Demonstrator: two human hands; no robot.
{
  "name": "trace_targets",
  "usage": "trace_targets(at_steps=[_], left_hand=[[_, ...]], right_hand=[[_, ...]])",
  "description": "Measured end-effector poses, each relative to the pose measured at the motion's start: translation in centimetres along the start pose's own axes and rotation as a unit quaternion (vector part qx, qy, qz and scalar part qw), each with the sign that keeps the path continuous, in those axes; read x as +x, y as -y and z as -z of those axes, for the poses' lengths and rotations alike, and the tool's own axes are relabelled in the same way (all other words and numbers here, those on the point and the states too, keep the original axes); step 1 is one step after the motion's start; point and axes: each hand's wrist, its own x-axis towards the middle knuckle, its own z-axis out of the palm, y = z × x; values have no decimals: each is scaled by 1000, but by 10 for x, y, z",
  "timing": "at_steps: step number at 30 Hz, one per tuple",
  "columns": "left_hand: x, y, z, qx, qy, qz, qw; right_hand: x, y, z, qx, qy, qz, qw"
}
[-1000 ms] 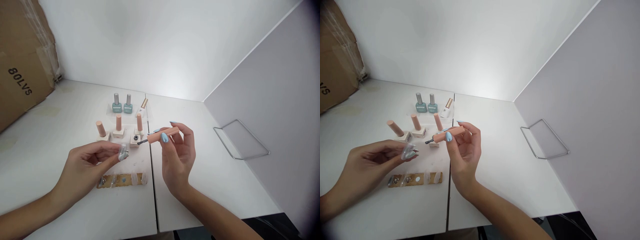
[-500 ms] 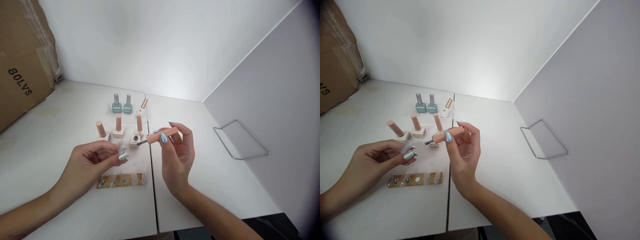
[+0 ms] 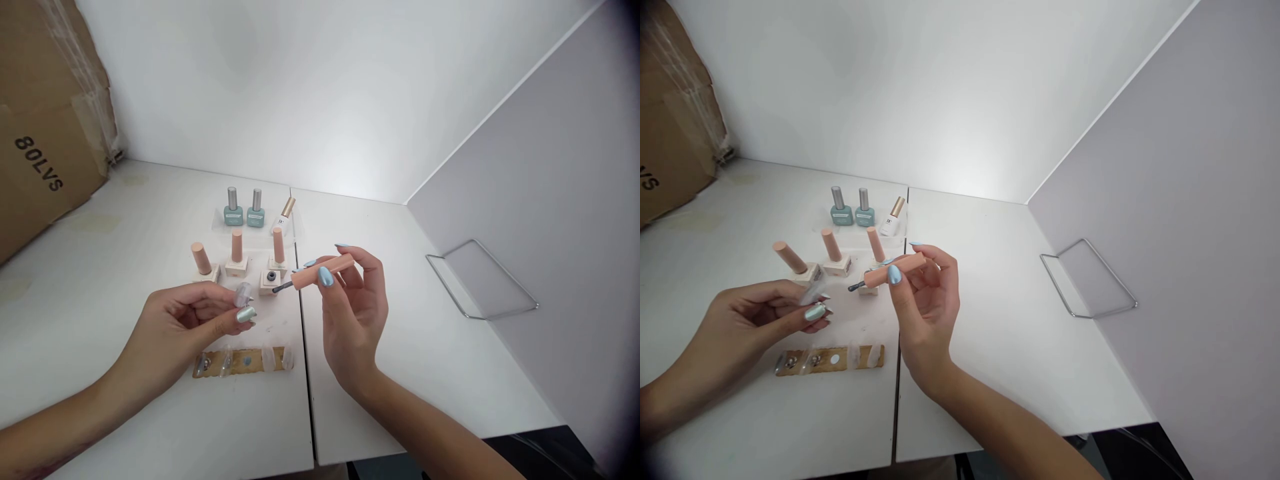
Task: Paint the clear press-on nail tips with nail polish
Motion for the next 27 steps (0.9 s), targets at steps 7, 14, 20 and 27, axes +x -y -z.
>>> trace_targets(at_steps=[7,14,20,27], left_hand=[[0,-3,-1,30,-9,-17,999],[0,-1,0,41,-12,-35,998],[0,0,-1,30,-12,-31,999],[0,-3,-2,28,-10,-40,999]], right_hand=[[1,2,0,-7,12,1,1000],[0,1,0,-11,28,9,1000],[0,3,-1,-7,22,3,1000],[0,3,-1,16,47,16,999]])
